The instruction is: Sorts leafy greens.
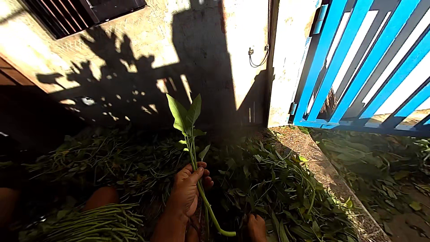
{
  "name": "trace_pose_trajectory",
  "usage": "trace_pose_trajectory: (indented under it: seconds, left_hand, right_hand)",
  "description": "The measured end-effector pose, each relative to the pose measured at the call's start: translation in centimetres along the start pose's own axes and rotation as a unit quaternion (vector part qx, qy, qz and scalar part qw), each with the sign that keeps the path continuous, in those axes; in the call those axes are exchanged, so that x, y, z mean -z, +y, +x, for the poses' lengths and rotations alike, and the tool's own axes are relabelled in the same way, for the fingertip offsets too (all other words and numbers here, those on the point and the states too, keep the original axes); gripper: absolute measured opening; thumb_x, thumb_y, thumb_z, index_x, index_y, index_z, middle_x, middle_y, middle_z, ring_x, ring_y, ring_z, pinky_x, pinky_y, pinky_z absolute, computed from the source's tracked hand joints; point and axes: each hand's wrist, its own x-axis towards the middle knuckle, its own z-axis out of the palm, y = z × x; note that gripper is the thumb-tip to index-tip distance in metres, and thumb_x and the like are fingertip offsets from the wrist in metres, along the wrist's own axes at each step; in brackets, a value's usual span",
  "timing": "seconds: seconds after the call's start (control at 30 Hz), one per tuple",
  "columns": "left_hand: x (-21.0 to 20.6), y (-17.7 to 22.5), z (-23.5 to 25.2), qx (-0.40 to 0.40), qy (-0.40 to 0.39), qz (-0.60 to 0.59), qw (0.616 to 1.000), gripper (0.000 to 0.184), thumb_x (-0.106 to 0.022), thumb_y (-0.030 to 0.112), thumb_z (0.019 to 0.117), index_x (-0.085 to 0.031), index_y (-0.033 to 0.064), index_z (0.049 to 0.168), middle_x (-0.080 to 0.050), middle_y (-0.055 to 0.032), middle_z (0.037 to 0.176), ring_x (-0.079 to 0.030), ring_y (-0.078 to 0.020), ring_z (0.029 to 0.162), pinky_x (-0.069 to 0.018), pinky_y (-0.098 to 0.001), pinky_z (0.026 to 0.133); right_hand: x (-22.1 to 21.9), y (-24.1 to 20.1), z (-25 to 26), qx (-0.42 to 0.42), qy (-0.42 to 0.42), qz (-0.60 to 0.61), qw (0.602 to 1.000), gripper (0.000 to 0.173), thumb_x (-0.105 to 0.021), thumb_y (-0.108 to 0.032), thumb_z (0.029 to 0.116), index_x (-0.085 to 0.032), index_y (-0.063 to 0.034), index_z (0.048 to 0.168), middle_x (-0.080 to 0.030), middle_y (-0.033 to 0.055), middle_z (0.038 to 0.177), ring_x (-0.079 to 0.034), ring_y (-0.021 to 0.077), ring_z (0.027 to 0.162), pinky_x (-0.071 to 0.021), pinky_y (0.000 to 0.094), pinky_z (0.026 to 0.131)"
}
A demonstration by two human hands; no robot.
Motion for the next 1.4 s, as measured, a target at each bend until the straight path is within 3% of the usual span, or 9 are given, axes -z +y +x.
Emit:
trace_pose_trajectory:
  seconds: [0.07,0.17,0.23,0.37,0.5,0.67,0.83,1.13,1.4]
  left_hand:
    - [0.3,-0.2,-0.3,0.002,-0.008,0.004,1.000,0.015,-0.049,0.000,0.1057,-0.061,-0.0053,0.114,-0.067,-0.0191,0.087,-0.070,-0.0269,0.070,-0.0638,-0.0420,0.068]
    - [0.7,-0.1,-0.5,0.007,-0.019,0.004,1.000,0.016,-0.049,0.000,0.1057,-0.061,-0.0058,0.114,-0.067,-0.0181,0.087,-0.070,-0.0263,0.070,-0.0640,-0.0418,0.068]
    - [0.8,0.0,-0.5,0.004,-0.017,0.005,1.000,0.015,-0.050,0.000,0.1056,-0.061,-0.0061,0.113,-0.067,-0.0181,0.086,-0.070,-0.0263,0.069,-0.0640,-0.0417,0.068]
    - [0.6,0.1,-0.5,-0.001,-0.015,0.006,1.000,0.015,-0.051,0.001,0.1052,-0.062,-0.0063,0.113,-0.067,-0.0182,0.085,-0.070,-0.0263,0.068,-0.0640,-0.0422,0.067]
    - [0.4,-0.2,-0.6,0.000,-0.022,0.007,1.000,0.015,-0.052,0.002,0.1051,-0.063,-0.0061,0.113,-0.067,-0.0175,0.085,-0.069,-0.0256,0.069,-0.0639,-0.0411,0.067]
    - [-0.1,-0.2,-0.3,0.006,-0.030,0.030,0.999,0.015,-0.053,0.003,0.1051,-0.064,-0.0055,0.110,-0.067,-0.0163,0.083,-0.069,-0.0250,0.068,-0.0638,-0.0403,0.066]
    - [-0.6,-0.8,-0.2,0.010,-0.057,0.049,0.997,0.015,-0.055,0.003,0.1044,-0.065,-0.0062,0.110,-0.068,-0.0177,0.085,-0.070,-0.0259,0.069,-0.0638,-0.0402,0.067]
    - [-0.9,-1.8,0.1,0.007,-0.042,0.049,0.998,0.010,-0.060,-0.002,0.0994,-0.065,-0.0059,0.108,-0.070,-0.0187,0.085,-0.071,-0.0264,0.070,-0.0632,-0.0386,0.066]
    - [-1.1,-2.8,0.0,-0.012,-0.064,0.072,0.995,0.011,-0.068,-0.006,0.0925,-0.066,-0.0058,0.103,-0.071,-0.0183,0.087,-0.070,-0.0249,0.072,-0.0620,-0.0373,0.067]
  right_hand:
    - [-0.4,-0.2,1.9,-0.067,0.007,0.069,0.995,0.031,-0.051,-0.024,0.1072,-0.060,0.0016,0.121,-0.066,0.0140,0.088,-0.063,0.0221,0.067,-0.0546,0.0407,0.062]
    - [-0.2,-0.2,3.3,-0.062,0.030,0.037,0.997,0.033,-0.072,-0.023,0.0960,-0.067,0.0011,0.117,-0.067,0.0193,0.097,-0.064,0.0285,0.082,-0.0534,0.0477,0.074]
    - [0.0,-0.2,3.3,-0.066,0.053,-0.015,0.996,0.035,-0.071,-0.025,0.0953,-0.067,0.0036,0.116,-0.067,0.0260,0.111,-0.066,0.0377,0.101,-0.0525,0.0563,0.088]
    - [0.5,1.6,3.8,-0.019,0.012,-0.099,0.995,0.033,-0.075,-0.028,0.0920,-0.073,-0.0009,0.111,-0.071,0.0232,0.111,-0.067,0.0379,0.107,-0.0516,0.0588,0.093]
    - [0.4,1.1,2.4,0.005,0.026,-0.071,0.997,0.028,-0.072,-0.021,0.0923,-0.072,-0.0001,0.111,-0.070,0.0239,0.111,-0.066,0.0388,0.109,-0.0500,0.0603,0.095]
    - [1.0,-2.5,-4.5,0.223,0.028,0.023,0.974,0.020,-0.062,-0.015,0.0919,-0.064,0.0031,0.101,-0.063,0.0128,0.081,-0.062,0.0245,0.076,-0.0519,0.0470,0.072]
    - [1.9,-5.8,-7.8,0.333,-0.050,0.110,0.935,0.034,-0.053,-0.003,0.0945,-0.050,0.0070,0.127,-0.066,0.0131,0.098,-0.067,0.0172,0.085,-0.0583,0.0360,0.076]
    - [2.0,-9.4,-9.9,0.399,-0.168,0.154,0.888,0.033,-0.053,0.001,0.0974,-0.051,0.0065,0.130,-0.067,0.0125,0.108,-0.068,0.0166,0.096,-0.0583,0.0345,0.085]
    - [1.1,-9.3,-12.1,0.448,-0.240,0.126,0.852,0.031,-0.052,0.000,0.1007,-0.050,0.0086,0.131,-0.065,0.0154,0.109,-0.067,0.0182,0.094,-0.0590,0.0359,0.082]
